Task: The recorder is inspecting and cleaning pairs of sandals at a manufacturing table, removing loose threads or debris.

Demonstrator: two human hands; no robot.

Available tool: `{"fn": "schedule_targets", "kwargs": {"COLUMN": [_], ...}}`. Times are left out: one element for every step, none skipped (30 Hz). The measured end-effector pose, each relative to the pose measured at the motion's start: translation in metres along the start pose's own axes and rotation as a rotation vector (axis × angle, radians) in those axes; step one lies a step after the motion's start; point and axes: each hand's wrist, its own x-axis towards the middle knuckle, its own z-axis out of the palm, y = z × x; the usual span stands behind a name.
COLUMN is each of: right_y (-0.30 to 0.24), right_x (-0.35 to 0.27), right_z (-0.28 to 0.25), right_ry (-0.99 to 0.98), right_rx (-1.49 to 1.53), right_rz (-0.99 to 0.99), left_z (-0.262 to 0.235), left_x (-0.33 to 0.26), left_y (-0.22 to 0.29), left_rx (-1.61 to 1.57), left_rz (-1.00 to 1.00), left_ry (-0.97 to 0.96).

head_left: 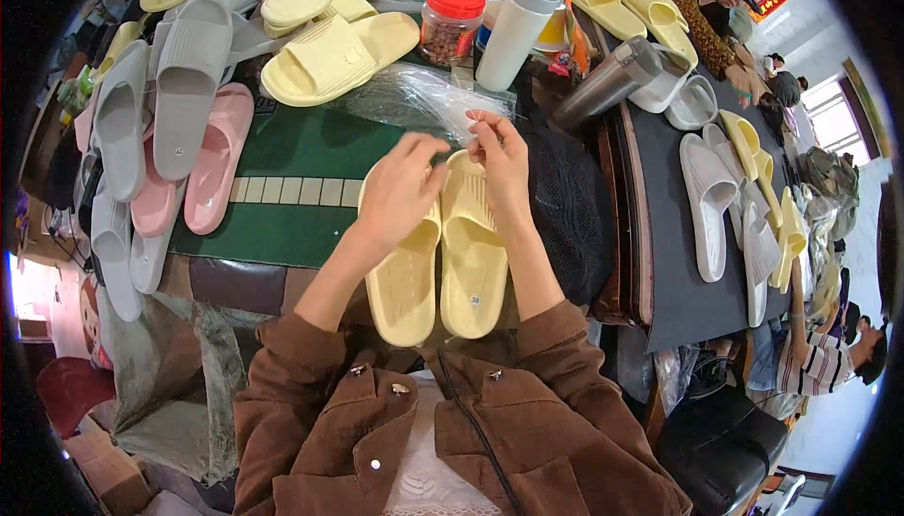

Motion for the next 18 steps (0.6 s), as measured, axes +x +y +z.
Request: {"fn": "schedule_targets", "kwargs": {"right_y": [0.0, 0.001, 0.0, 0.0, -0.001, -0.001, -0.001, -0.001, -0.002, -0.003, -0.005, -0.006, -0.007, -0.008, -0.009, -0.011, -0.012, -0.013], "right_x": [0.0, 0.0, 0.001, 0.0, -0.001, -0.002, -0.002, -0.002, -0.003, -0.005, -0.005, -0.006, -0.006, -0.006, -0.007, -0.008, -0.008, -0.009], "right_z": [0.001, 0.001, 0.001, 0.001, 0.002, 0.001, 0.002, 0.003, 0.005, 0.006, 0.006, 0.005, 0.005, 0.004, 0.005, 0.006, 0.008, 0.008], "right_ry": [0.001, -0.006, -0.011, -0.009, -0.014, -0.017, -0.014, 0.023, 0.058, 0.086, 0.086, 0.112, 0.137, 0.139, 0.132, 0.123, 0.121, 0.129], "right_rx": [0.002, -0.006, -0.014, -0.014, -0.028, -0.043, -0.044, -0.062, -0.08, -0.078, -0.079, -0.088, -0.096, -0.099, -0.07, -0.041, -0.041, -0.037], "right_rz": [0.0, 0.011, 0.021, 0.019, 0.02, 0.019, 0.015, -0.023, -0.062, -0.079, -0.083, -0.083, -0.082, -0.085, -0.088, -0.091, -0.094, -0.122], "left_z": [0.002, 0.004, 0.006, 0.007, 0.008, 0.007, 0.004, 0.002, 0.0, -0.001, -0.003, -0.002, -0.001, 0.0, 0.003, 0.008, 0.012, 0.014], "left_x": [-0.007, -0.012, -0.014, -0.016, -0.016, -0.014, -0.012, -0.009, -0.006, -0.003, -0.001, 0.002, 0.004, 0.007, 0.008, 0.009, 0.01, 0.01], "left_y": [-0.004, -0.008, -0.009, -0.01, -0.011, -0.01, -0.009, -0.008, -0.008, -0.008, -0.007, -0.003, 0.002, 0.005, 0.003, -0.002, -0.006, -0.008], "left_rx": [0.09, 0.179, 0.179, 0.145, 0.112, 0.11, -0.027, -0.163, -0.164, -0.143, -0.121, -0.124, -0.115, -0.105, -0.105, -0.072, -0.038, -0.04], "left_rz": [0.1, 0.201, 0.203, 0.214, 0.224, 0.229, 0.112, -0.006, -0.001, -0.026, -0.052, -0.048, -0.057, -0.067, -0.065, -0.034, -0.002, 0.002], "left_ry": [-0.008, -0.017, -0.018, 0.013, 0.045, 0.044, 0.014, -0.017, -0.017, -0.072, -0.127, -0.128, -0.14, -0.151, -0.148, -0.143, -0.138, -0.138]}}
